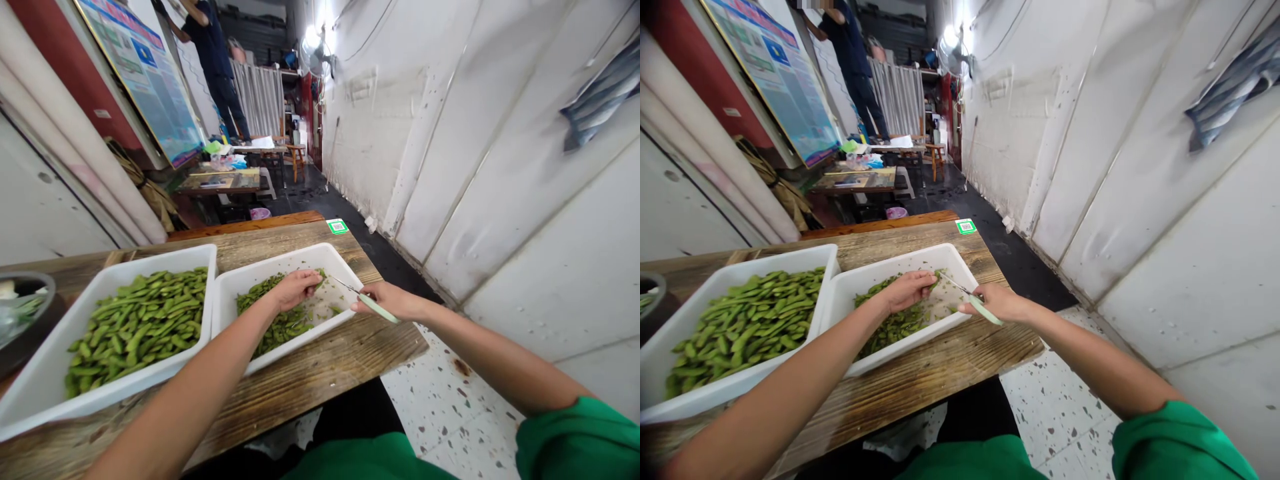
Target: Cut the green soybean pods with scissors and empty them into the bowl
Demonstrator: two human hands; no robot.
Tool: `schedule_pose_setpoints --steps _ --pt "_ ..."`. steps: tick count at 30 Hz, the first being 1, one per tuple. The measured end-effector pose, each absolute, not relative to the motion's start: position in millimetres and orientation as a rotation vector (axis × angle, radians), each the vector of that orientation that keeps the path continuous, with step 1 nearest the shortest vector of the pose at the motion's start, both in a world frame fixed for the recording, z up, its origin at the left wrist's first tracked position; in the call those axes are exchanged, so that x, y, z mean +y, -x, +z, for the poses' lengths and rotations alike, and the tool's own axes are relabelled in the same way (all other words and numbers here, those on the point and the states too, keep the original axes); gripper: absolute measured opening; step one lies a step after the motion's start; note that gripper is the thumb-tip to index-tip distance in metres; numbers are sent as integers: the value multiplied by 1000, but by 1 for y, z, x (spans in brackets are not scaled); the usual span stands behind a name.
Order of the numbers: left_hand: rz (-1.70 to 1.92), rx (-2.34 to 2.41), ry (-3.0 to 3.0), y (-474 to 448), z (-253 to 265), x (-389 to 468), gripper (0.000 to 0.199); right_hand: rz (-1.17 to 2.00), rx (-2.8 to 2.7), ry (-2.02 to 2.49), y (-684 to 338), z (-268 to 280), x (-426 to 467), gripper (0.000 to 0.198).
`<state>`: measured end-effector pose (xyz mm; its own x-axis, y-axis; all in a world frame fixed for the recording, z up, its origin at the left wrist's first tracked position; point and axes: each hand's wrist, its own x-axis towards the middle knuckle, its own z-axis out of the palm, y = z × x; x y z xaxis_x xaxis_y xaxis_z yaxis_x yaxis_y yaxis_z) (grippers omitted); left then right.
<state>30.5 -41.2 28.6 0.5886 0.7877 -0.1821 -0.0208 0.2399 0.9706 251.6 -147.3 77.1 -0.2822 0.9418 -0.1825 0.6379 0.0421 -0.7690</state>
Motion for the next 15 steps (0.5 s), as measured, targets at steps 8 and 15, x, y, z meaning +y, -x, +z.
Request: schedule_pose_setpoints --steps 8,15 --pt "684 838 -1308 -34 28 -45 30 823 -2125 1715 -247 70 -139 43" --pt "759 949 -1341 -35 29 -47 34 704 -2180 1808 -241 71 -140 47"
